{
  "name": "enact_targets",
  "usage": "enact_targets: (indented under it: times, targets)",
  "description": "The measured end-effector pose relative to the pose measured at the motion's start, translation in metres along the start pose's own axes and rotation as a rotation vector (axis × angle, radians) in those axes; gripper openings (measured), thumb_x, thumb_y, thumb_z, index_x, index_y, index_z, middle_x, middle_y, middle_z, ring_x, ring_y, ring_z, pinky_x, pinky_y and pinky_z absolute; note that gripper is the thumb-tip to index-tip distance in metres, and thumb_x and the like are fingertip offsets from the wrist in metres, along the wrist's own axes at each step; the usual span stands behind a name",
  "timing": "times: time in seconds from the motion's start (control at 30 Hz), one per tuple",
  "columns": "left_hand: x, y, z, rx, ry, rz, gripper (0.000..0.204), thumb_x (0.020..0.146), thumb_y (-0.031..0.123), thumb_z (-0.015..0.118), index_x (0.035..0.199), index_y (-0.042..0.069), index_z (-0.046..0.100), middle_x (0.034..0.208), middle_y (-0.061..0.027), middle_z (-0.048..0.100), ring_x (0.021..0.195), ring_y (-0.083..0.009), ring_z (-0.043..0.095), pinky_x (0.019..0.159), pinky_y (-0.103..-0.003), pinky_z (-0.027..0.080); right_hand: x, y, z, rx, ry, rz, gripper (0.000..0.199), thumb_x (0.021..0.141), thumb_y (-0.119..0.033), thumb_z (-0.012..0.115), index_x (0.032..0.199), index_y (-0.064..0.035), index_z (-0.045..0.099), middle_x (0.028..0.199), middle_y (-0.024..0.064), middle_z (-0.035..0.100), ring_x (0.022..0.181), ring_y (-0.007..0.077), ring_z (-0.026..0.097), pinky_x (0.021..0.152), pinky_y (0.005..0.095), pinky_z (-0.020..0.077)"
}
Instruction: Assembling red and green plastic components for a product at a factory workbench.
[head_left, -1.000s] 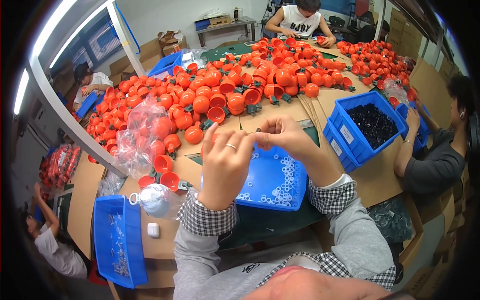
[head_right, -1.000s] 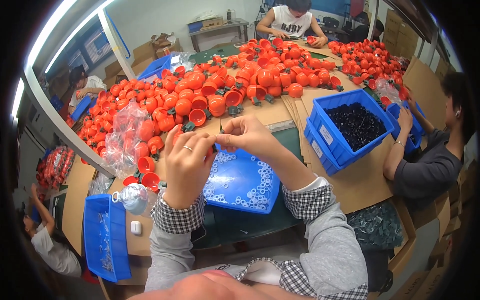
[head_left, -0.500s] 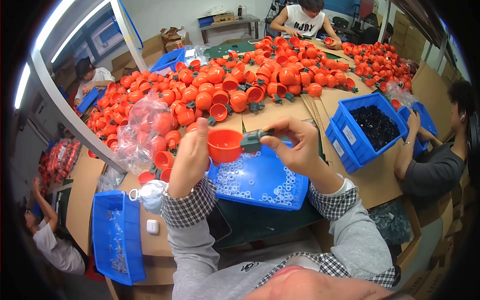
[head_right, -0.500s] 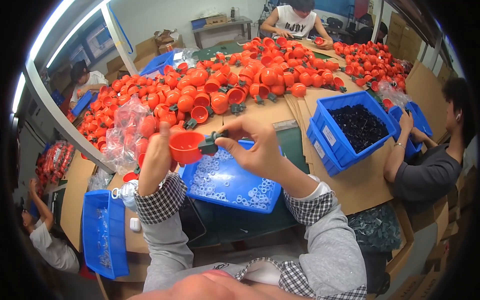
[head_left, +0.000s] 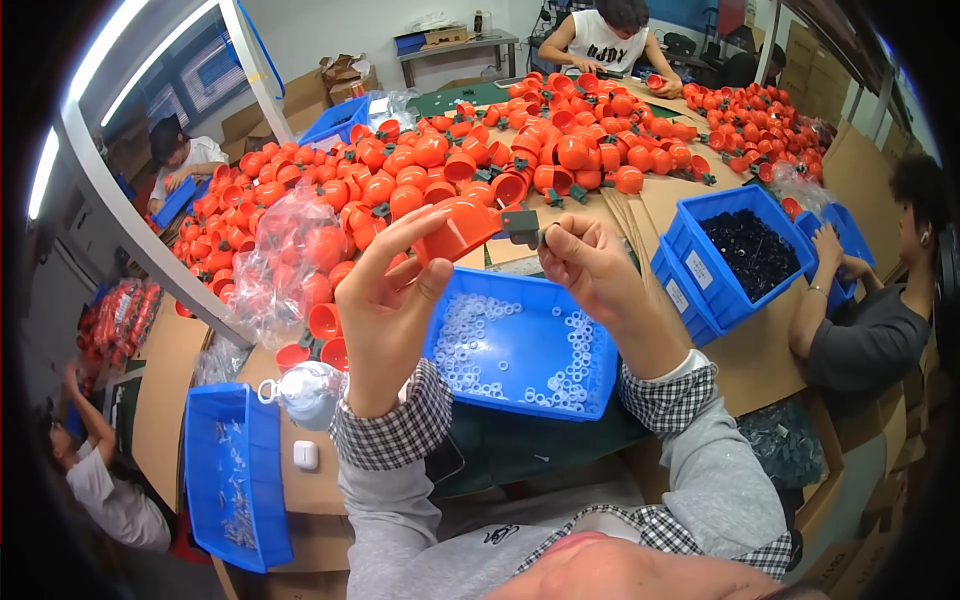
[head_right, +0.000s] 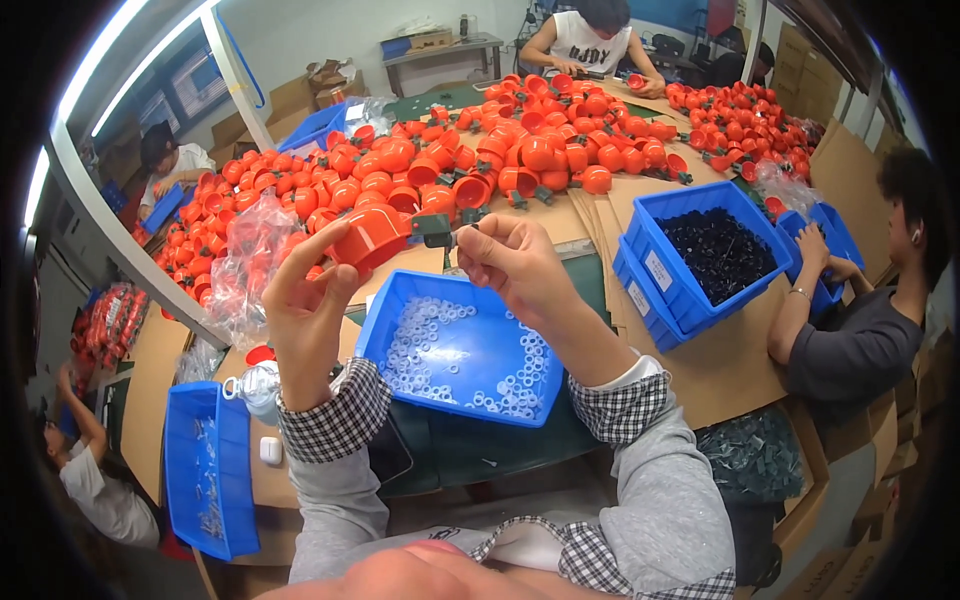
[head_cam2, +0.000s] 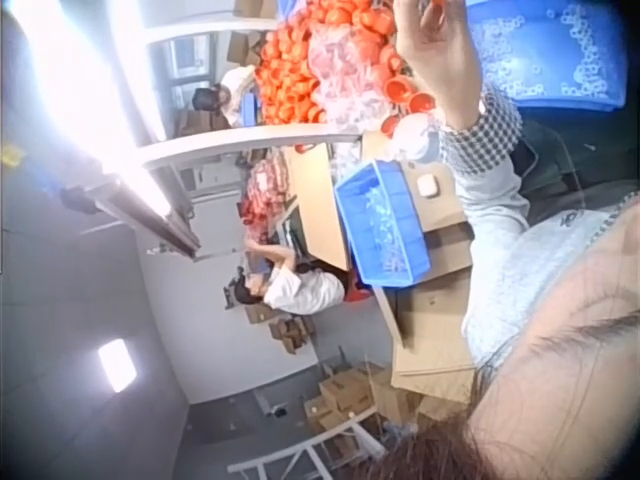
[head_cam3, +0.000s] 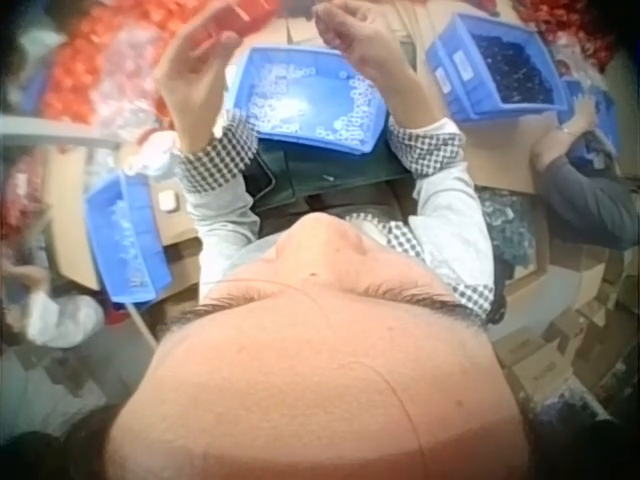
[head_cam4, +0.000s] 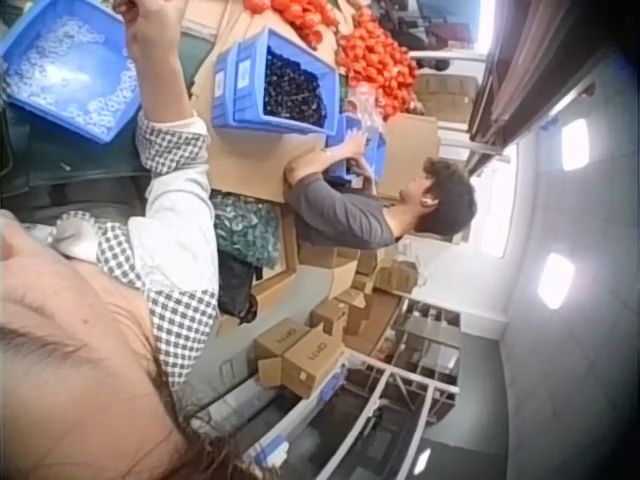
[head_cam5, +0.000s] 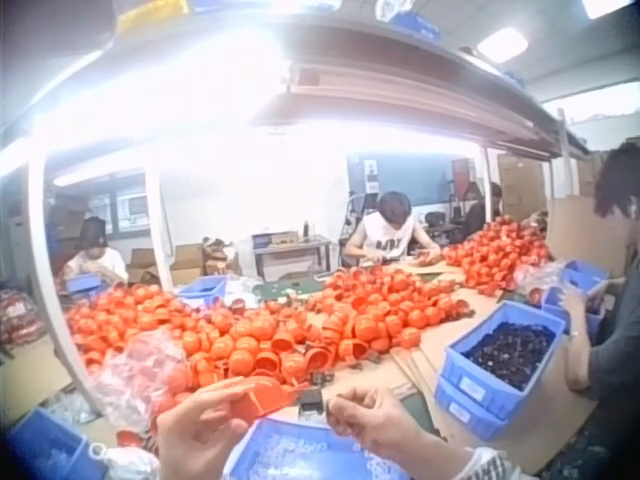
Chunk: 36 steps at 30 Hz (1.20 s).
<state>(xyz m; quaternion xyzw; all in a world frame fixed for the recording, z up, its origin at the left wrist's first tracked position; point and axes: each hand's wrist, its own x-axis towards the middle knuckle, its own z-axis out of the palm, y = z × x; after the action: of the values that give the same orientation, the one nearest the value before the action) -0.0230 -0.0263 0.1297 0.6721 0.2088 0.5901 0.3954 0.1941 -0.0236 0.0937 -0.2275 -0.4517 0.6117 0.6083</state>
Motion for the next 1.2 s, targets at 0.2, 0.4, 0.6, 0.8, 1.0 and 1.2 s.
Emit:
enact_targets:
  times: [0.2, 0.4, 0.6, 0.8, 1.0, 1.2]
  targets:
    - [-0.001, 0.008, -0.006, -0.093, -0.037, -0.023, 0.021, 0.078, -0.001, 0.066, 0.099, -0.002, 0.062, 0.129, -0.0169, 0.043, 0.111, -0.0271, 0.053, 0.091, -0.034, 0.048, 0.000, 0.002, 0.003, -0.083, 0.029, -0.057, 0.017, 0.086, -0.018, 0.063, 0.082, -0.0028, 0.057, 0.070, 0.0026, 0.059, 0.060, 0.0072, 0.052, 0.054, 0.0185, 0.0413]
    - [-0.001, 0.008, -0.007, -0.010, -0.253, 0.152, 0.020, 0.067, -0.011, 0.067, 0.067, 0.003, 0.053, 0.129, -0.0147, 0.038, 0.119, -0.0311, 0.045, 0.094, -0.040, 0.043, 0.000, 0.000, -0.004, 0.284, -0.096, 0.219, 0.015, 0.088, -0.018, 0.060, 0.085, -0.0028, 0.058, 0.072, 0.0021, 0.059, 0.062, 0.0084, 0.053, 0.054, 0.0183, 0.0422]
    - [0.002, 0.003, -0.014, -0.061, -0.320, 0.170, 0.023, 0.068, -0.002, 0.067, 0.079, 0.005, 0.049, 0.124, -0.0149, 0.041, 0.122, -0.0305, 0.041, 0.094, -0.041, 0.040, -0.017, -0.008, 0.018, -0.213, -0.022, -0.064, 0.015, 0.086, -0.015, 0.062, 0.085, -0.0014, 0.056, 0.073, 0.0028, 0.059, 0.062, 0.0089, 0.054, 0.057, 0.0174, 0.0431]
    - [0.002, -0.001, -0.004, 0.041, -0.080, -0.399, 0.046, 0.099, 0.039, 0.028, 0.106, -0.001, 0.050, 0.093, -0.0108, 0.059, 0.081, -0.0122, 0.059, 0.064, -0.022, 0.048, -0.026, -0.006, 0.023, -0.937, -0.010, -0.916, 0.021, 0.076, -0.004, 0.071, 0.089, 0.0023, 0.056, 0.076, 0.0098, 0.062, 0.062, 0.0107, 0.059, 0.056, 0.0230, 0.0474]
    - [-0.001, 0.011, 0.005, -0.047, -0.060, -0.046, 0.032, 0.087, 0.014, 0.057, 0.116, 0.000, 0.054, 0.110, -0.0136, 0.055, 0.096, -0.0174, 0.058, 0.080, -0.028, 0.048, -0.029, -0.018, 0.028, -0.470, 0.067, -0.318, 0.014, 0.080, -0.008, 0.068, 0.086, -0.0016, 0.057, 0.073, 0.0060, 0.062, 0.060, 0.0094, 0.057, 0.055, 0.0206, 0.0456]
    - [-0.002, 0.009, -0.003, 0.032, -0.353, 0.265, 0.051, 0.061, -0.012, 0.067, 0.108, 0.007, 0.062, 0.135, -0.0206, 0.036, 0.121, -0.0301, 0.044, 0.097, -0.038, 0.041, -0.015, -0.021, 0.007, 0.019, -0.061, 0.074, 0.015, 0.086, -0.017, 0.062, 0.084, -0.0034, 0.056, 0.070, 0.0026, 0.058, 0.057, 0.0074, 0.052, 0.052, 0.0182, 0.0409]
